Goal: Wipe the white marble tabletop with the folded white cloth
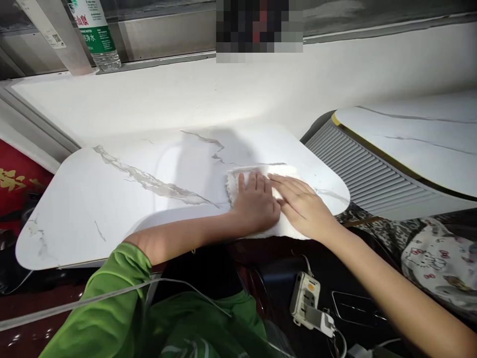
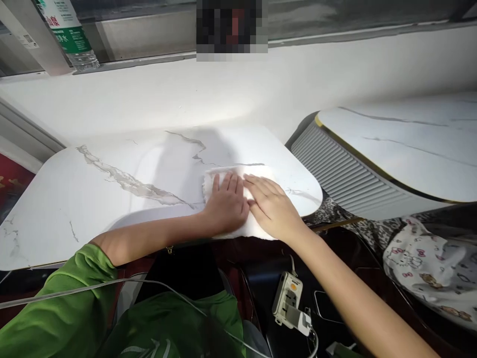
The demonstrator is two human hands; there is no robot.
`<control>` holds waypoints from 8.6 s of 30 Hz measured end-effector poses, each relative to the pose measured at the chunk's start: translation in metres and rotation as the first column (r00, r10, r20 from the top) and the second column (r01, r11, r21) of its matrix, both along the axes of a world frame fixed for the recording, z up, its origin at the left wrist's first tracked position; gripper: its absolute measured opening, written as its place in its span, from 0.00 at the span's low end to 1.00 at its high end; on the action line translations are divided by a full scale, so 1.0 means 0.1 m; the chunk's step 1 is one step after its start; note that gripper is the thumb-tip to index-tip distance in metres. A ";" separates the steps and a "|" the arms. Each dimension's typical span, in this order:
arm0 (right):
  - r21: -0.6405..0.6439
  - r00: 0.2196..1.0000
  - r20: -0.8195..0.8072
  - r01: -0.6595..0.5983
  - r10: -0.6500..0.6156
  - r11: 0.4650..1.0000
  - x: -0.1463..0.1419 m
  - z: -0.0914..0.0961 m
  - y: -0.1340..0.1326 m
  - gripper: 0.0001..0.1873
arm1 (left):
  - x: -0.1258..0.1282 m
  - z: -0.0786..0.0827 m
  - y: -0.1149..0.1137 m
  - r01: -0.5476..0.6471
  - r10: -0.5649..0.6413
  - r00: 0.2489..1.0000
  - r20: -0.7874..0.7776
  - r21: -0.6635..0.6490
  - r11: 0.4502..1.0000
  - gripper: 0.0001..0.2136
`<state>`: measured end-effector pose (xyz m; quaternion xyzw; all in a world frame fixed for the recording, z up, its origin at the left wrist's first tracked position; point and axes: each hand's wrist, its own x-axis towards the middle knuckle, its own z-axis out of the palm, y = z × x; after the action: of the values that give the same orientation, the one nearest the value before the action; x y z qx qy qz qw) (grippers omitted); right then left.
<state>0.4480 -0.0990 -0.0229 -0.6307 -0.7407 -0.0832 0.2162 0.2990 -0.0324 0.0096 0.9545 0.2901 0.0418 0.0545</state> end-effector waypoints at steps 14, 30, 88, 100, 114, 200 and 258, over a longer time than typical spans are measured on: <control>-0.113 0.992 -0.008 0.122 -0.123 0.986 0.47 0.03 0.28 0.27 | 0.52 -0.13 0.29 0.026 -0.027 0.993 0.117 0.009 1.000 0.27; -0.052 0.992 -0.046 0.118 -0.120 0.992 0.86 -0.04 1.82 0.25 | 0.95 -0.06 1.71 -0.051 0.051 0.999 0.000 -0.077 0.996 0.28; -0.035 0.994 -0.062 0.085 -0.087 0.996 -0.17 -0.03 2.38 0.23 | -0.06 -0.08 2.17 -0.133 0.137 0.986 0.098 -0.050 0.990 0.25; -0.050 0.994 -0.062 0.091 -0.094 0.995 -0.21 -0.02 2.38 0.24 | -0.11 -0.07 2.20 -0.135 0.138 0.988 0.068 -0.051 0.990 0.26; -0.069 1.000 0.017 0.011 -0.010 0.998 -1.01 0.07 0.94 0.27 | -0.96 -0.04 0.85 -0.076 0.078 0.995 0.059 -0.038 0.996 0.27; -0.117 0.991 -0.122 -0.073 0.059 0.990 -1.47 0.11 2.05 0.24 | -1.42 -0.09 1.74 -0.236 0.237 0.956 0.172 -0.024 0.971 0.24; -0.074 0.985 -0.043 -0.168 0.165 0.983 -2.24 0.08 2.61 0.22 | -2.13 -0.09 2.29 -0.384 0.385 0.900 0.205 -0.050 0.922 0.21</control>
<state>0.2240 0.1619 -0.0148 -0.5758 -0.7894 -0.0245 0.2116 0.0856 0.1969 0.0005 0.8684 0.4654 0.1517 0.0795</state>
